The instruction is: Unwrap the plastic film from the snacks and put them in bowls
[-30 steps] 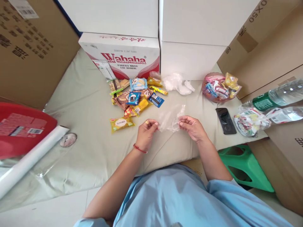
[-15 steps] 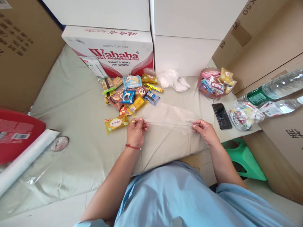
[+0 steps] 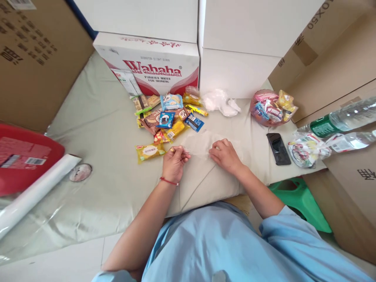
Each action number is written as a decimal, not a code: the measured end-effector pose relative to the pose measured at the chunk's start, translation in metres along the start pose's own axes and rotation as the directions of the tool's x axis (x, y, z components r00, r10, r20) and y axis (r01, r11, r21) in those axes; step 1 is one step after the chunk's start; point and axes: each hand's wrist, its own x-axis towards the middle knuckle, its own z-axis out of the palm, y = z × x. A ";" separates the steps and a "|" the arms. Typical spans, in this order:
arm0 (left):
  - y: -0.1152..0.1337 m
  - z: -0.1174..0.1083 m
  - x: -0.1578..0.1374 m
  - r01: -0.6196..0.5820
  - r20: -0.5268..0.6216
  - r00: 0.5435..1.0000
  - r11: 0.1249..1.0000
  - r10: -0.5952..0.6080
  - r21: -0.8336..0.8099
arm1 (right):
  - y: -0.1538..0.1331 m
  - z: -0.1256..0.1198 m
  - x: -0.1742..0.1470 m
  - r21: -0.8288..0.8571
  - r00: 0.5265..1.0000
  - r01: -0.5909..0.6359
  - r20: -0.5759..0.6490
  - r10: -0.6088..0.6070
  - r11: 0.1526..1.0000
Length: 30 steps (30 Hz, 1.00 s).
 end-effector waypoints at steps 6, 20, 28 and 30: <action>0.004 -0.004 -0.007 -0.005 0.156 0.988 0.997 0.018 -0.082 | -0.005 0.000 0.002 0.411 0.985 -0.165 0.025 0.170 0.897; -0.006 -0.006 -0.006 -0.119 0.015 0.993 0.979 0.118 0.165 | -0.027 -0.014 0.009 0.927 0.720 -0.360 0.349 0.601 -0.107; 0.007 -0.006 0.001 -0.003 -0.104 0.994 0.979 0.025 0.206 | 0.026 -0.019 -0.027 0.802 0.615 -0.568 0.263 0.744 0.185; 0.008 -0.007 0.002 0.028 -0.126 0.992 0.962 0.007 0.271 | 0.032 -0.015 -0.033 0.747 0.622 -0.589 0.175 0.763 0.309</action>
